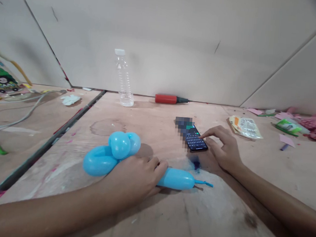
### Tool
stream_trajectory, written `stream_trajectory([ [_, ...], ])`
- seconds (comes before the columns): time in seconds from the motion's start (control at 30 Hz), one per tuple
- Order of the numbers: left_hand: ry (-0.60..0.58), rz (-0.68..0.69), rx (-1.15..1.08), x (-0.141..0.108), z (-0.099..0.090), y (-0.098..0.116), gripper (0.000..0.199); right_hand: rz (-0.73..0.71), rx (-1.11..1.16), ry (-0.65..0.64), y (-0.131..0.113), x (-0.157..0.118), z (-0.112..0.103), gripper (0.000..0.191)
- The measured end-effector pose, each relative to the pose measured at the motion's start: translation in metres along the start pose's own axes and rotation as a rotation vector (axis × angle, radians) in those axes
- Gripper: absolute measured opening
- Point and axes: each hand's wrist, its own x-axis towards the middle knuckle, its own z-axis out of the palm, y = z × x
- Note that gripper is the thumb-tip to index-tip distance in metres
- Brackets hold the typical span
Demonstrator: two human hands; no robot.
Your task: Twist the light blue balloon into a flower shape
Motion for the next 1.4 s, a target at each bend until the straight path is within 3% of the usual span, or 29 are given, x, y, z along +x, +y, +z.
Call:
stream_trajectory([
  [0.1,0.006,-0.003,0.000,-0.0001,-0.0001,0.0000,0.030,0.082,-0.046,0.068,0.0018,-0.0003,0.0008,0.017],
  [0.23,0.006,-0.004,-0.008,-0.0005,0.0000,-0.0003,0.031,0.078,-0.028,0.023,0.0017,0.0006,0.0001,0.016],
  [0.43,0.013,0.001,0.013,-0.0007,0.0000,0.0003,0.032,-0.078,0.087,-0.198,-0.0011,0.0013,-0.0014,0.024],
  [0.57,0.005,-0.001,0.022,-0.0004,-0.0004,0.0009,0.033,-0.098,0.066,-0.268,0.0019,0.0013,0.0004,0.026],
  [0.67,0.010,0.000,0.008,0.0000,-0.0008,0.0012,0.033,-0.115,0.090,-0.231,0.0046,0.0004,0.0011,0.028],
  [0.87,0.001,-0.006,-0.016,0.0001,-0.0008,0.0010,0.033,-0.064,0.057,0.001,0.0055,-0.0020,0.0006,0.021],
  [1.2,0.002,-0.005,-0.019,-0.0008,0.0022,0.0007,0.035,-0.039,0.075,-0.048,0.0062,-0.0011,0.0010,0.019],
  [1.4,-0.012,0.000,-0.044,-0.0007,0.0018,0.0003,0.032,-0.107,0.060,-0.193,-0.0018,0.0004,0.0032,0.030],
])
